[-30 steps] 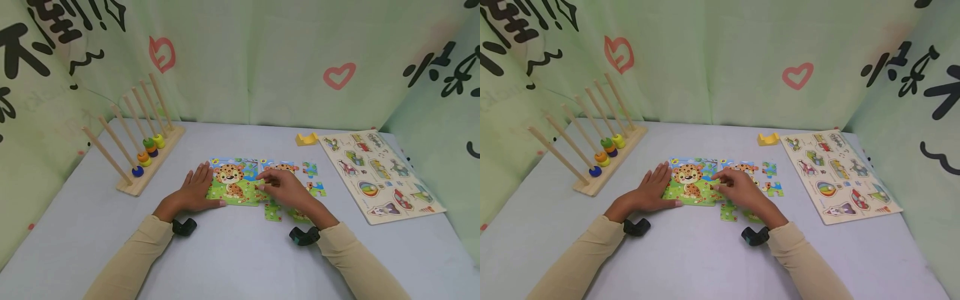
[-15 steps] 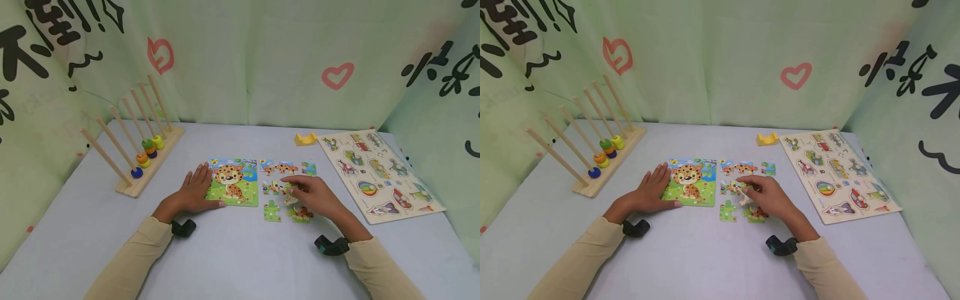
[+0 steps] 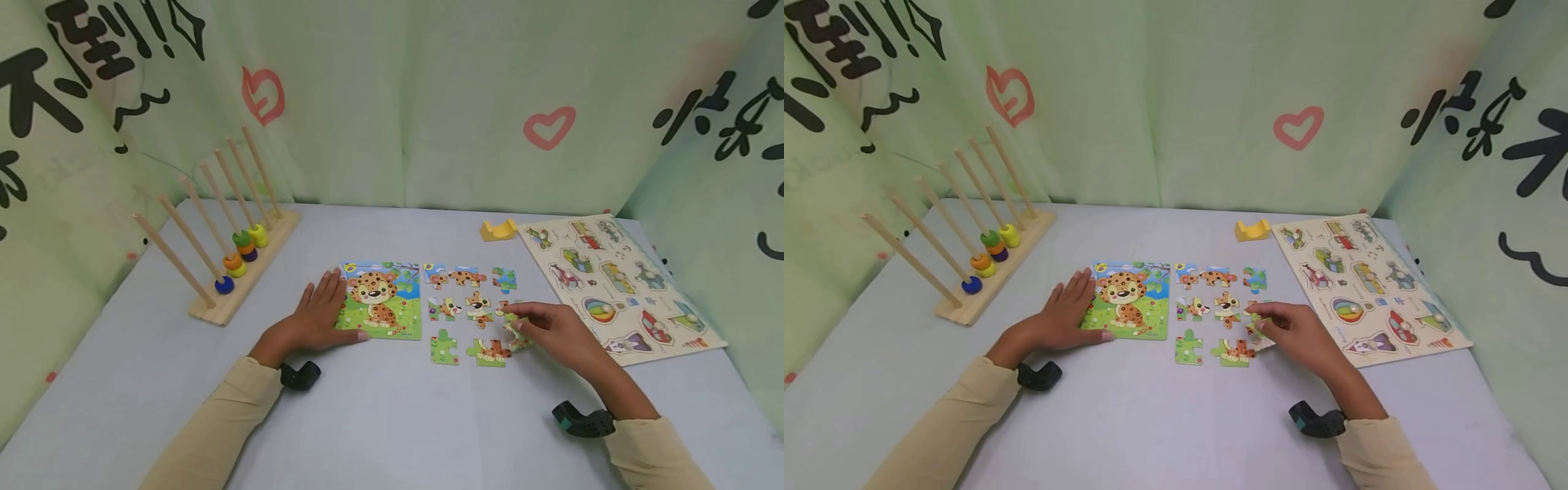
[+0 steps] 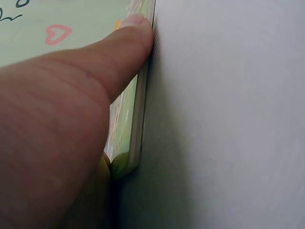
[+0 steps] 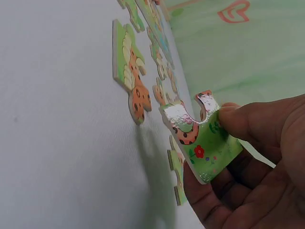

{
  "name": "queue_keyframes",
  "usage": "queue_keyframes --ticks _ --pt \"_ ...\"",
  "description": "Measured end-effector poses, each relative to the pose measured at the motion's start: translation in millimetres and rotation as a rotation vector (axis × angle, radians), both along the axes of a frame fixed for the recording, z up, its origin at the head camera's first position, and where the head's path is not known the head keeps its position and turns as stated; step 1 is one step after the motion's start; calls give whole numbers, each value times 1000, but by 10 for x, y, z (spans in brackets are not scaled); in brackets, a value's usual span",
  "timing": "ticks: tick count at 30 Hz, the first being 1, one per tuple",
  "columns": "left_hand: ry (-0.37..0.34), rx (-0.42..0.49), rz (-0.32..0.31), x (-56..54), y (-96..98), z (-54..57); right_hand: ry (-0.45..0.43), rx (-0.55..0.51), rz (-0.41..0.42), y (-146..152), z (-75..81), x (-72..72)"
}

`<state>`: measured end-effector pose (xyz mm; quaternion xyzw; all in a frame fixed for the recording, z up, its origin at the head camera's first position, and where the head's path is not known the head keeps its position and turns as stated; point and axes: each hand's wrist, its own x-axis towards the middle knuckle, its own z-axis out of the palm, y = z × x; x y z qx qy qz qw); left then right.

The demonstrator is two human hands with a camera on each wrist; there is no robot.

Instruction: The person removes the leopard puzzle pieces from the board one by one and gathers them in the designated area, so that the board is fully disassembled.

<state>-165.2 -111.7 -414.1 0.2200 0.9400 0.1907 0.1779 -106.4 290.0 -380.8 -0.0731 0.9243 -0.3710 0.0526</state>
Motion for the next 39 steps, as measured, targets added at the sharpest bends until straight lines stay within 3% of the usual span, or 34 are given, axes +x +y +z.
queue_keyframes --ticks 14,21,39 --pt "-20 23 9 1 14 57 -143 27 -34 209 -36 111" --pt "-15 34 15 10 21 64 -70 104 -24 174 -87 110" --pt "-19 46 4 -26 4 37 92 183 -54 84 -152 141"
